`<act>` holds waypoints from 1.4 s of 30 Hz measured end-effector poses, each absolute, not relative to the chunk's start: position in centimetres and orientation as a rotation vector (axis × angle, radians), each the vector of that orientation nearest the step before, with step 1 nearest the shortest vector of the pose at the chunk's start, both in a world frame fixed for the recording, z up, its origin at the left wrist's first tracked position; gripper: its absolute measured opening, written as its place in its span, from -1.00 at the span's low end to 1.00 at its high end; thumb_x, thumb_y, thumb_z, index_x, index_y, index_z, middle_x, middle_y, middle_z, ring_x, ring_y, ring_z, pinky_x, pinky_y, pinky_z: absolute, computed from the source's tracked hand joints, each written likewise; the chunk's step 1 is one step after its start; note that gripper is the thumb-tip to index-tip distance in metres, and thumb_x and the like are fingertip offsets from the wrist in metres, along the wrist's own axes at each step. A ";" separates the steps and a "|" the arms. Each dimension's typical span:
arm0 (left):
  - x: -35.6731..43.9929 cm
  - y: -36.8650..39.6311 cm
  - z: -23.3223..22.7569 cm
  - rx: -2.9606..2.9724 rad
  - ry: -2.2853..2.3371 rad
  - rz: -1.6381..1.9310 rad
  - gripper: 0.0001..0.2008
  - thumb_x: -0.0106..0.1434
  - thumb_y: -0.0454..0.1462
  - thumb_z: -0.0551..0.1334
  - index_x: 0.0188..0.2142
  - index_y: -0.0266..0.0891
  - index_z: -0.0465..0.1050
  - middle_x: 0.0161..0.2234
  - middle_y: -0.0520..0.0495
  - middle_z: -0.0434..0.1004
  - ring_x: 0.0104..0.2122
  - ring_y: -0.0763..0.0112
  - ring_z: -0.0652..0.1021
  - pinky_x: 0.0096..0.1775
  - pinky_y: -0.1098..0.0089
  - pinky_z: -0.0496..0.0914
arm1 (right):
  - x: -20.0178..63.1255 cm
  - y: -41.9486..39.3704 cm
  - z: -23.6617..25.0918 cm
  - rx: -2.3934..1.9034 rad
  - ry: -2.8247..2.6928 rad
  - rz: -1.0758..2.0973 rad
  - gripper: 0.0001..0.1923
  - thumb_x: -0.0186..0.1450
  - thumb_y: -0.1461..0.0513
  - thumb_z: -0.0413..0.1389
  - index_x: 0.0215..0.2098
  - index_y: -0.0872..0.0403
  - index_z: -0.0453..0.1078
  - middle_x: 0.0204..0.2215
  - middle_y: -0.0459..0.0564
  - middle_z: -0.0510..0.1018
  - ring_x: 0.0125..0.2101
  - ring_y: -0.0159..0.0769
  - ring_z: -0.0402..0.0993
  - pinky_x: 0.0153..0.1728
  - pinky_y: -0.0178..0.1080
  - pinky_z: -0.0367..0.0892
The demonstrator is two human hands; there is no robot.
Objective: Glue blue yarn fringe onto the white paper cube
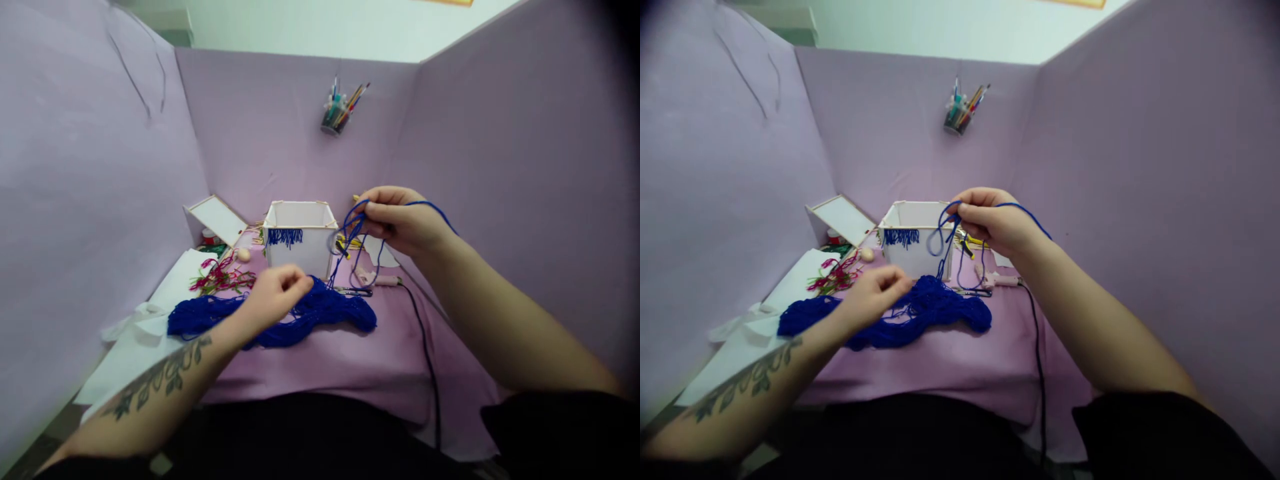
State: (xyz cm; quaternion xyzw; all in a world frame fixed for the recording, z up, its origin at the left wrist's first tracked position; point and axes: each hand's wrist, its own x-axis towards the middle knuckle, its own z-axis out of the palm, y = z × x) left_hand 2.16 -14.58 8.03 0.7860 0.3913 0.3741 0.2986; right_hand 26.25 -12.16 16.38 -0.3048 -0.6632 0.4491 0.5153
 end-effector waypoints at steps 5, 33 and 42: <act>2.5 -16.4 2.5 2.268 1.262 0.788 -0.73 0.28 -0.14 0.16 -0.33 -0.25 0.56 -0.55 0.01 0.49 -0.53 0.44 0.44 -0.43 0.43 0.23 | 26.7 -12.0 17.1 -0.728 -1.561 1.021 -0.85 0.13 0.21 0.29 -0.39 0.11 0.44 -0.52 -0.08 0.48 -0.70 -0.59 0.08 -0.73 -0.42 -0.01; -2.3 -11.2 3.0 2.311 1.930 0.790 -0.80 0.25 -0.25 0.14 -0.28 -0.17 0.55 -0.22 -0.13 0.56 -0.26 0.24 0.56 -0.23 0.35 0.39 | 34.1 -13.3 18.5 -0.745 -1.131 0.791 -0.89 -0.11 0.31 0.19 -0.54 0.04 0.44 -0.60 -0.11 0.48 -0.74 -0.55 0.07 -0.75 -0.41 -0.11; 8.5 -11.7 7.0 2.350 0.983 1.185 -0.73 0.22 -0.20 0.25 -0.09 -0.21 0.52 -0.11 -0.10 0.57 -0.26 0.37 0.53 -0.17 0.36 0.41 | 31.9 -14.3 19.7 -0.691 -1.234 0.776 -0.89 -0.06 0.30 0.19 -0.50 0.06 0.44 -0.57 -0.10 0.48 -0.73 -0.56 0.07 -0.75 -0.42 -0.15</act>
